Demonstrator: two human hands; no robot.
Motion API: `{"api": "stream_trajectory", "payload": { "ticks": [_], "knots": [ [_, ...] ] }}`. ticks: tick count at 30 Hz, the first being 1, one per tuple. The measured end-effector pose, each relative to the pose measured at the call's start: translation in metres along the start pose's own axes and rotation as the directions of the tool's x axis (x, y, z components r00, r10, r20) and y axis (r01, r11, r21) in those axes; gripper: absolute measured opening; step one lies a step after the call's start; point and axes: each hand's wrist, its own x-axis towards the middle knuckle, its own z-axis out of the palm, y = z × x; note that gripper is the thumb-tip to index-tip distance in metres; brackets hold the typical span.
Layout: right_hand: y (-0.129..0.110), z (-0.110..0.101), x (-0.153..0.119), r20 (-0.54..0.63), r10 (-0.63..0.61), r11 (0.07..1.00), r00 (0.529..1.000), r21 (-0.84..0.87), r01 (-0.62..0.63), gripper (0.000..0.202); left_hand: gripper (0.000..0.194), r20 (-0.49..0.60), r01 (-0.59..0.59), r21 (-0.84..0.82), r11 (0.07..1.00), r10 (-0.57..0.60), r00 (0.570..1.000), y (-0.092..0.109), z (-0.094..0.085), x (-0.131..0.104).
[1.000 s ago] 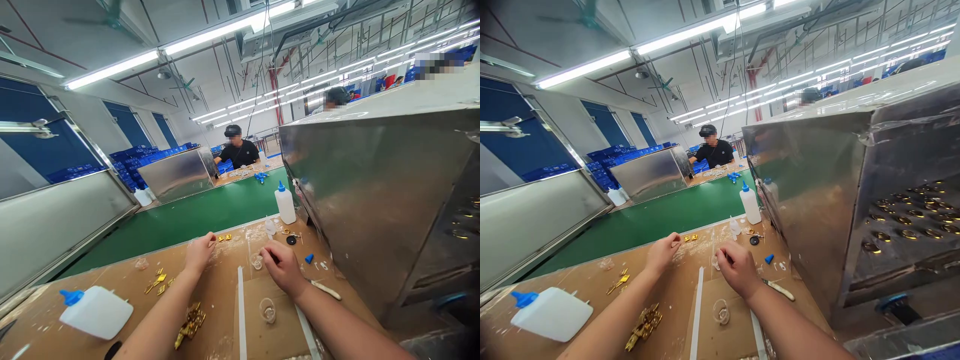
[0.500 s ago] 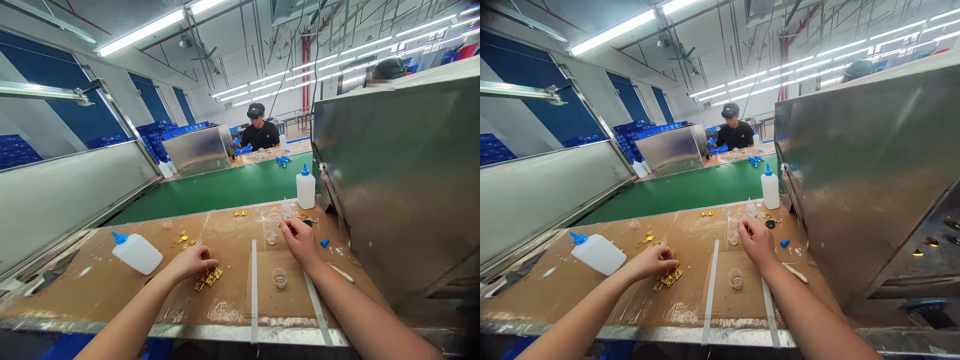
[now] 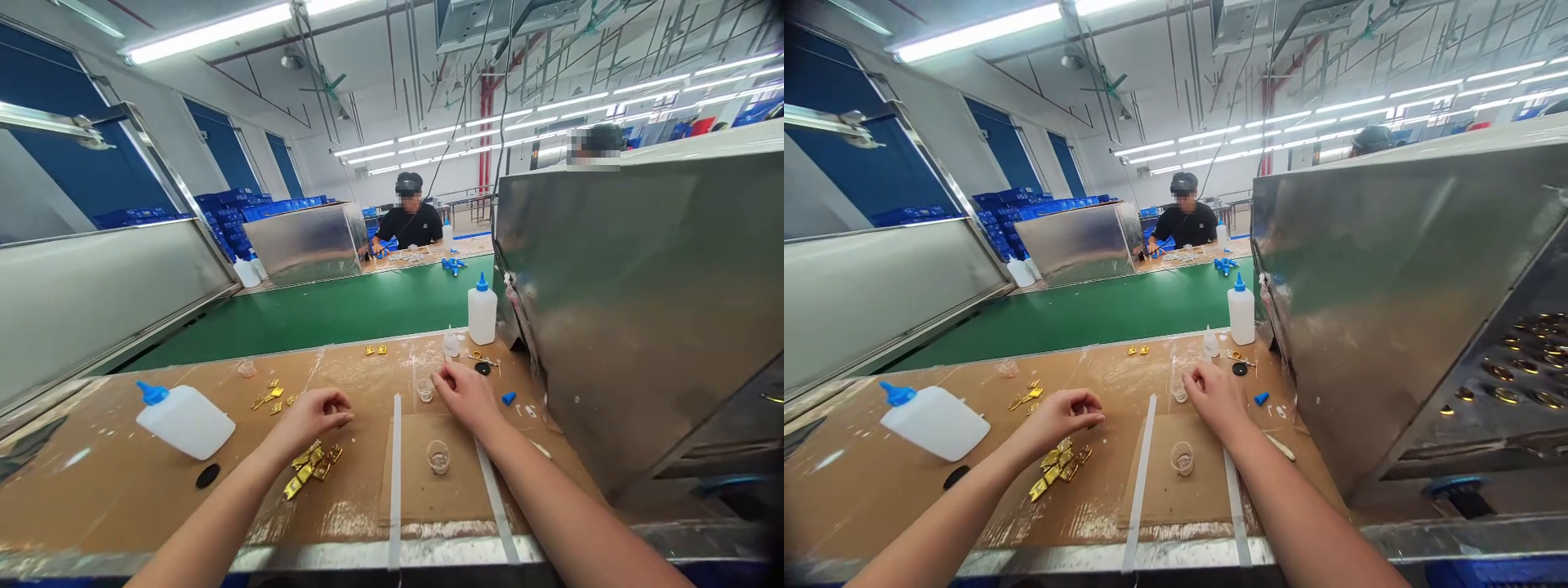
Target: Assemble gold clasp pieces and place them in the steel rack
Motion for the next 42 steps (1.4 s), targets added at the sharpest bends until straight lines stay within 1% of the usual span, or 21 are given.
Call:
{"api": "stream_trajectory", "payload": {
  "ticks": [2, 3, 6, 8, 9, 11, 12, 15, 16, 17, 20, 26, 31, 35, 39, 42],
  "knots": [
    [-0.001, 0.000, 0.000, 0.033, 0.007, 0.998, 0.999, -0.056, -0.005, 0.035, 0.030, -0.089, -0.116, -0.008, 0.993, 0.115, 0.989, 0.022, 0.018, 0.003],
    [-0.002, 0.000, -0.001, 0.047, 0.013, 0.996, 0.999, -0.084, -0.009, 0.037, 0.027, -0.101, -0.176, -0.012, 0.984, 0.174, 0.980, 0.032, 0.030, 0.005],
    [-0.004, 0.001, -0.002, 0.078, 0.032, 0.987, 0.996, -0.162, -0.019, 0.039, 0.018, -0.062, -0.318, -0.027, 0.948, 0.316, 0.947, 0.054, 0.063, 0.010],
    [-0.005, 0.001, -0.002, 0.092, 0.038, 0.981, 0.995, -0.193, -0.020, 0.039, 0.012, -0.024, -0.360, -0.032, 0.932, 0.360, 0.933, 0.059, 0.078, 0.012],
    [-0.005, 0.001, -0.002, 0.099, 0.039, 0.979, 0.994, -0.202, -0.018, 0.040, 0.010, -0.008, -0.366, -0.033, 0.930, 0.366, 0.931, 0.060, 0.082, 0.012],
    [-0.006, 0.002, -0.002, 0.105, 0.037, 0.977, 0.994, -0.213, -0.014, 0.042, 0.008, 0.009, -0.349, -0.030, 0.937, 0.350, 0.937, 0.057, 0.084, 0.011],
    [-0.005, 0.003, -0.002, 0.105, 0.035, 0.976, 0.994, -0.218, -0.012, 0.042, 0.012, 0.012, -0.331, -0.027, 0.943, 0.331, 0.944, 0.055, 0.083, 0.009],
    [-0.005, 0.005, -0.001, 0.102, 0.032, 0.972, 0.994, -0.234, -0.007, 0.041, 0.031, 0.018, -0.253, -0.022, 0.967, 0.254, 0.967, 0.052, 0.079, 0.007],
    [-0.004, 0.005, -0.001, 0.103, 0.033, 0.971, 0.994, -0.237, -0.007, 0.041, 0.034, 0.023, -0.225, -0.022, 0.974, 0.225, 0.974, 0.052, 0.079, 0.007],
    [-0.004, 0.006, -0.001, 0.105, 0.033, 0.971, 0.994, -0.240, -0.007, 0.041, 0.034, 0.026, -0.198, -0.021, 0.980, 0.199, 0.980, 0.052, 0.080, 0.008],
    [-0.004, 0.006, -0.001, 0.109, 0.029, 0.970, 0.994, -0.242, -0.002, 0.040, 0.024, 0.020, -0.145, -0.022, 0.989, 0.145, 0.989, 0.056, 0.083, 0.013],
    [-0.002, 0.009, -0.001, 0.096, -0.014, 0.976, 0.995, -0.214, 0.035, 0.037, 0.015, 0.004, -0.139, -0.024, 0.990, 0.140, 0.990, 0.062, 0.083, 0.018],
    [0.000, 0.010, -0.001, 0.077, -0.032, 0.984, 0.997, -0.173, 0.045, 0.034, 0.019, 0.022, -0.144, -0.047, 0.989, 0.145, 0.989, 0.064, 0.080, 0.024],
    [-0.001, 0.010, -0.001, 0.066, -0.045, 0.987, 0.997, -0.149, 0.054, 0.033, 0.018, 0.039, -0.123, -0.073, 0.990, 0.126, 0.991, 0.063, 0.084, 0.030],
    [-0.001, 0.010, 0.000, 0.053, -0.048, 0.989, 0.997, -0.136, 0.054, 0.031, 0.016, 0.034, -0.099, -0.114, 0.989, 0.103, 0.994, 0.059, 0.086, 0.035],
    [-0.001, 0.010, 0.000, 0.050, -0.041, 0.991, 0.998, -0.128, 0.047, 0.030, 0.014, 0.016, -0.102, -0.160, 0.982, 0.106, 0.994, 0.059, 0.083, 0.038]
  ]
}}
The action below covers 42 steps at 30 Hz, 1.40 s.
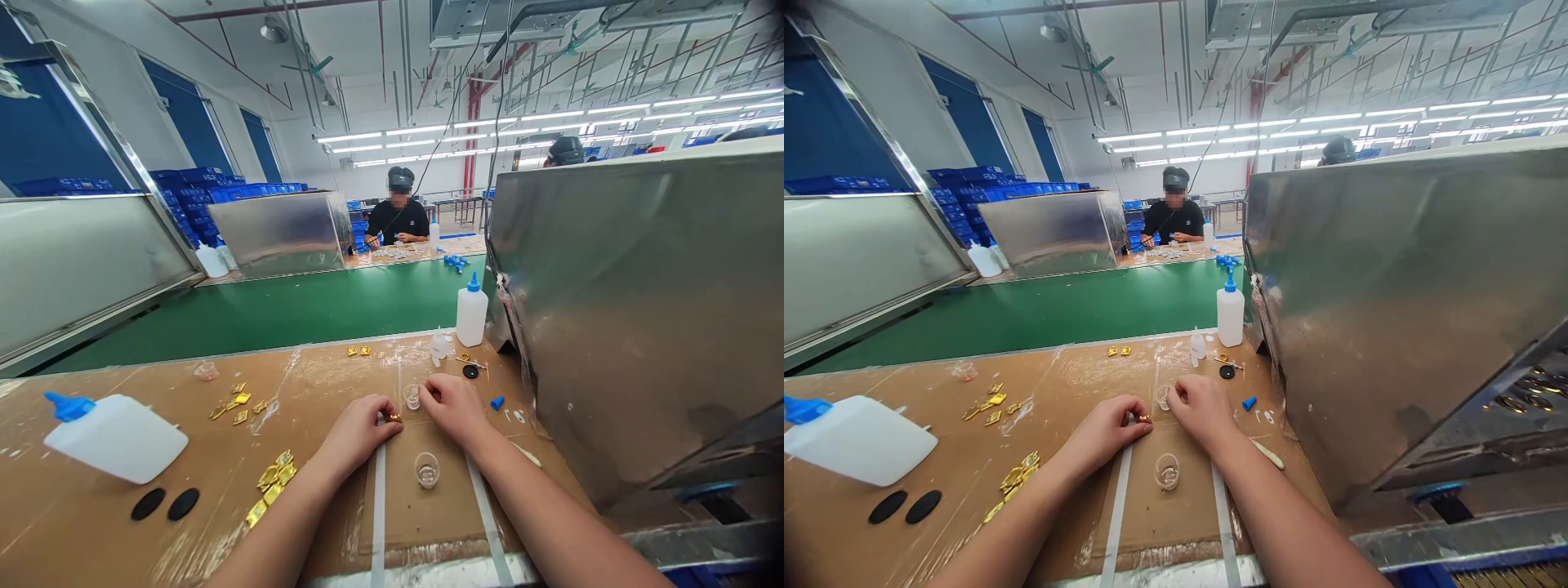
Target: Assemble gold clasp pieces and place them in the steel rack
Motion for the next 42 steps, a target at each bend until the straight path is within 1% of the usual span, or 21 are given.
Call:
{"api": "stream_trajectory", "payload": {
  "ticks": [4, 6, 9, 11, 15, 18, 20, 26, 31, 33, 36, 39, 42],
  "knots": [
    [0.001, 0.002, 0.001, 0.004, -0.008, 1.000, 1.000, 0.005, 0.008, 0.029, 0.022, -0.075, -0.017, -0.121, 0.992, 0.008, 0.997, 0.010, -0.009, 0.007],
    [0.001, 0.002, 0.001, 0.008, -0.008, 1.000, 1.000, 0.004, 0.008, 0.029, 0.028, -0.133, -0.036, -0.188, 0.982, 0.011, 0.991, 0.017, -0.009, 0.011],
    [0.001, 0.002, 0.002, 0.018, 0.001, 1.000, 1.000, 0.008, -0.001, 0.029, 0.038, -0.221, -0.089, -0.341, 0.936, 0.012, 0.975, 0.020, -0.001, 0.014],
    [0.001, 0.002, 0.002, 0.011, 0.002, 1.000, 1.000, 0.018, -0.002, 0.029, 0.043, -0.235, -0.108, -0.438, 0.892, 0.003, 0.972, 0.016, 0.006, 0.015],
    [0.002, 0.002, 0.001, -0.005, -0.006, 0.999, 1.000, 0.032, 0.006, 0.029, 0.052, -0.171, -0.070, -0.539, 0.840, -0.028, 0.985, 0.006, 0.012, 0.014],
    [0.002, 0.002, 0.001, 0.007, -0.006, 0.999, 1.000, 0.036, 0.006, 0.028, 0.056, -0.099, -0.004, -0.657, 0.754, -0.081, 0.992, 0.003, 0.010, 0.014],
    [0.003, 0.002, 0.001, 0.000, -0.004, 0.999, 1.000, 0.051, 0.004, 0.027, 0.056, -0.073, 0.032, -0.716, 0.697, -0.121, 0.990, 0.004, 0.009, 0.013],
    [0.004, 0.005, 0.002, -0.019, -0.016, 0.998, 1.000, 0.064, 0.018, 0.029, 0.050, -0.046, 0.063, -0.747, 0.662, -0.147, 0.988, 0.006, 0.010, 0.012],
    [0.004, 0.006, 0.002, -0.022, -0.025, 0.996, 0.999, 0.088, 0.027, 0.027, 0.048, -0.019, 0.097, -0.819, 0.565, -0.195, 0.981, 0.007, 0.008, 0.010],
    [0.005, 0.007, 0.002, -0.017, -0.024, 0.996, 1.000, 0.080, 0.025, 0.026, 0.051, -0.023, 0.102, -0.819, 0.564, -0.209, 0.978, 0.007, 0.007, 0.010],
    [0.006, 0.009, 0.002, -0.013, -0.016, 0.998, 1.000, 0.054, 0.016, 0.025, 0.063, -0.005, 0.121, -0.790, 0.601, -0.203, 0.979, 0.007, 0.005, 0.010],
    [0.006, 0.010, 0.002, -0.012, -0.013, 0.999, 1.000, 0.039, 0.014, 0.024, 0.069, 0.002, 0.126, -0.721, 0.682, -0.179, 0.984, 0.003, 0.006, 0.010],
    [0.004, 0.008, 0.002, -0.029, -0.015, 0.998, 0.999, 0.054, 0.016, 0.024, 0.067, -0.043, 0.076, -0.609, 0.790, -0.129, 0.991, -0.001, 0.008, 0.011]
  ]
}}
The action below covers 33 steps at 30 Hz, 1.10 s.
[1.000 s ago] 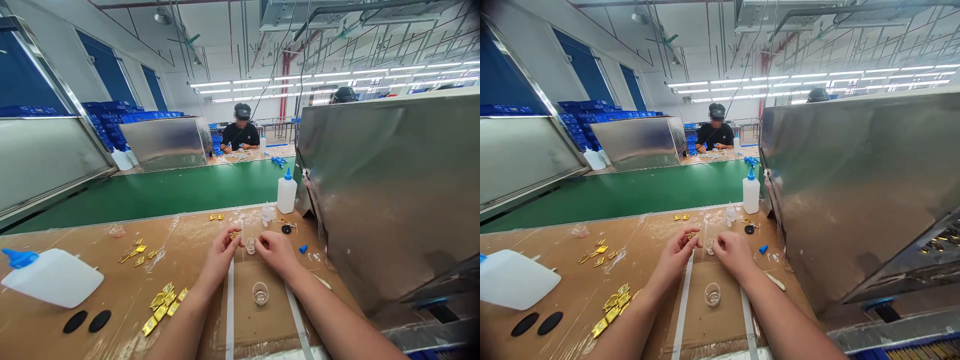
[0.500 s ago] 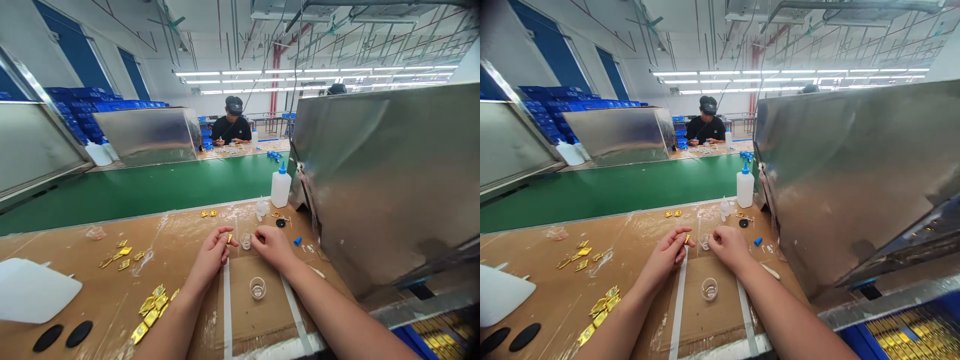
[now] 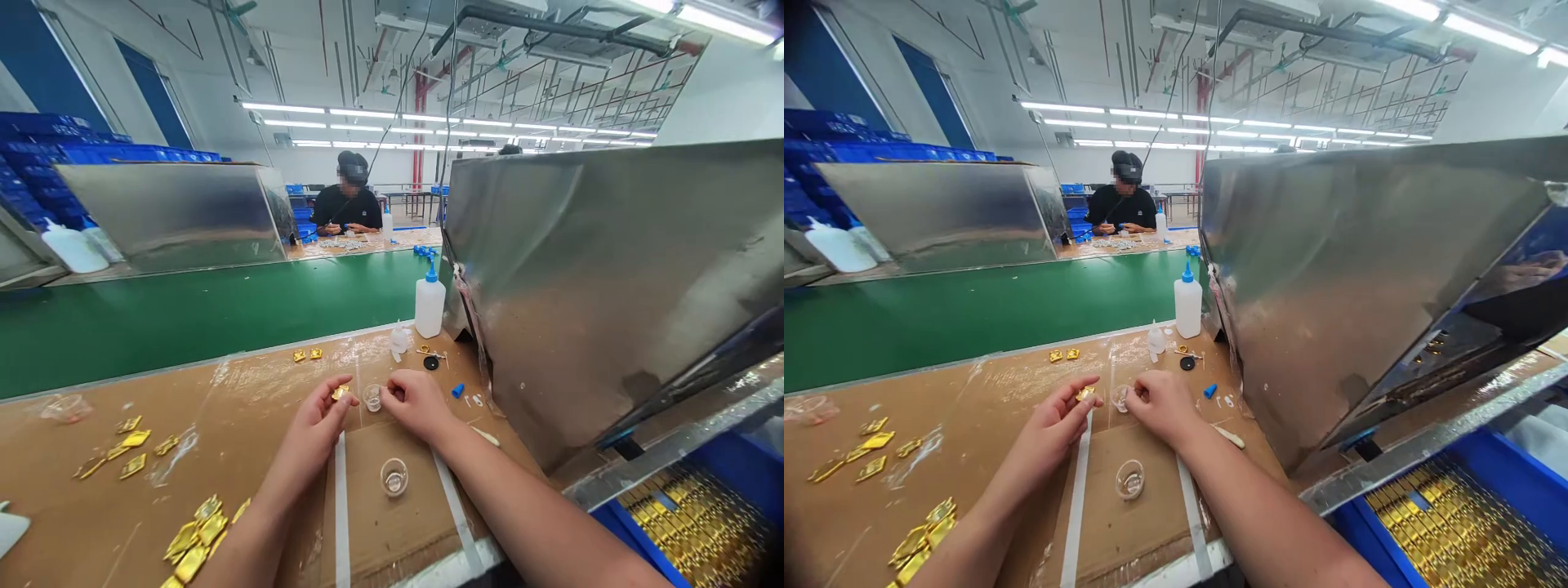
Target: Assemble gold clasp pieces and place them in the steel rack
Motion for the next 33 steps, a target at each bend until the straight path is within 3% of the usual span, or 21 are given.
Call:
{"api": "stream_trajectory", "payload": {
  "ticks": [9, 17, 28, 33],
  "knots": [
    [-0.0015, -0.0001, -0.0008, 0.000, -0.007, 0.999, 1.000, 0.048, 0.007, 0.025, 0.053, -0.017, -0.109, 0.237, 0.965, 0.116, 0.993, -0.0057, -0.0028, 0.0004],
    [0.0005, 0.0021, -0.0013, -0.001, -0.005, 0.998, 1.000, 0.064, 0.005, 0.026, 0.060, -0.024, -0.088, 0.161, 0.983, 0.093, 0.995, -0.0050, -0.0025, 0.0027],
    [0.0028, 0.0041, -0.0007, -0.007, -0.014, 0.997, 1.000, 0.075, 0.014, 0.025, 0.043, -0.053, -0.125, 0.257, 0.958, 0.143, 0.988, 0.0030, 0.0004, -0.0049],
    [0.0021, 0.0034, -0.0010, -0.012, -0.025, 0.997, 1.000, 0.078, 0.026, 0.027, 0.046, 0.003, -0.040, 0.240, 0.970, 0.041, 0.999, 0.0003, -0.0057, -0.0038]
  ]
}}
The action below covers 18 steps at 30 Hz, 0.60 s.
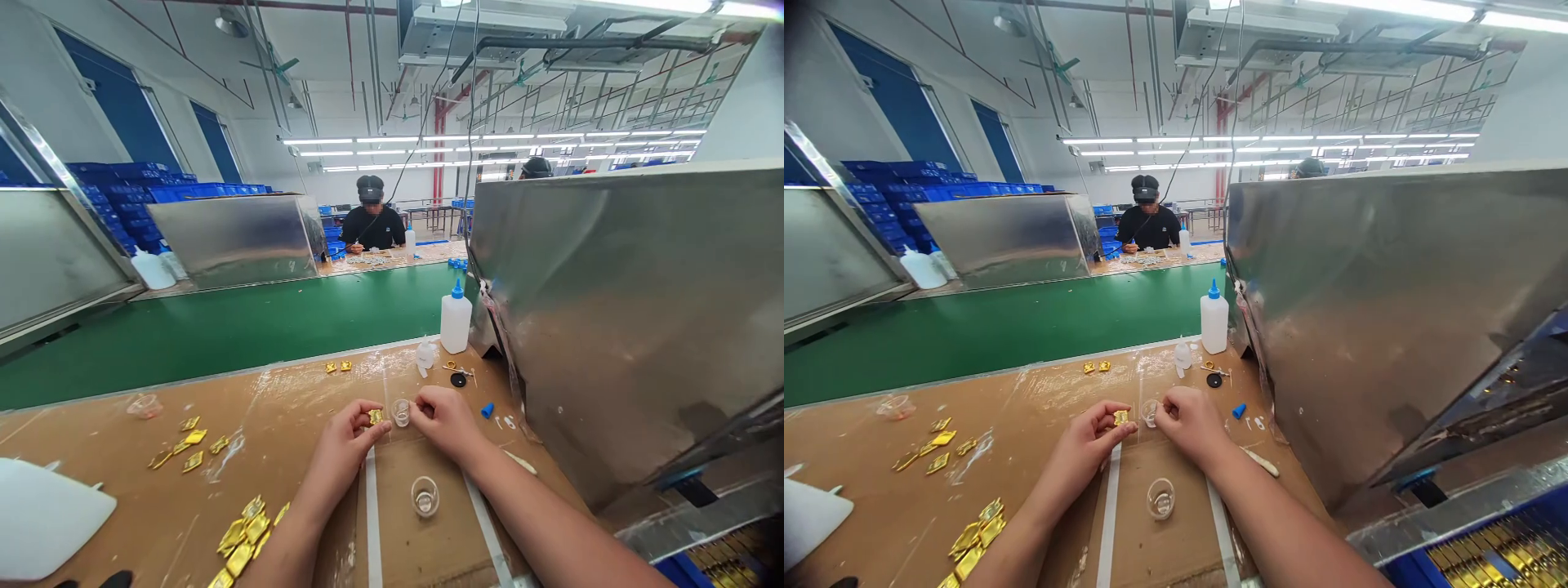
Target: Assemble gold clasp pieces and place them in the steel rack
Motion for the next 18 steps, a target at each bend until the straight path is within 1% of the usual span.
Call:
{"api": "stream_trajectory", "payload": {
  "ticks": [3, 5, 7, 10, 14, 16, 18],
  "knots": [
    [0.0005, 0.0000, 0.0005, 0.010, 0.013, 1.000, 1.000, -0.009, -0.013, 0.027, 0.049, 0.097, 0.051, -0.045, 0.998, -0.047, 0.994, -0.0046, -0.0028, 0.0013],
    [0.0010, 0.0001, 0.0008, 0.010, 0.017, 1.000, 1.000, -0.013, -0.017, 0.026, 0.052, 0.163, 0.101, -0.067, 0.993, -0.089, 0.983, -0.0067, -0.0026, 0.0016],
    [0.0012, 0.0000, 0.0008, 0.005, 0.016, 1.000, 1.000, -0.010, -0.016, 0.025, 0.055, 0.202, 0.146, -0.066, 0.987, -0.130, 0.971, -0.0075, -0.0012, 0.0017],
    [0.0010, -0.0005, 0.0007, 0.003, 0.023, 1.000, 1.000, -0.002, -0.023, 0.025, 0.059, 0.212, 0.180, -0.047, 0.983, -0.166, 0.963, -0.0077, 0.0016, 0.0021],
    [0.0019, -0.0004, 0.0014, 0.002, 0.021, 1.000, 1.000, 0.019, -0.021, 0.026, 0.057, 0.207, 0.176, -0.029, 0.984, -0.166, 0.964, -0.0095, 0.0038, 0.0039],
    [0.0031, -0.0001, 0.0016, -0.014, 0.024, 0.998, 1.000, 0.061, -0.024, 0.026, 0.055, 0.205, 0.178, -0.012, 0.984, -0.172, 0.964, -0.0108, 0.0040, 0.0047],
    [0.0038, -0.0006, 0.0011, -0.059, 0.051, 0.990, 0.997, 0.137, -0.043, 0.027, 0.054, 0.210, 0.184, 0.005, 0.983, -0.181, 0.961, -0.0115, 0.0039, 0.0049]
  ]
}}
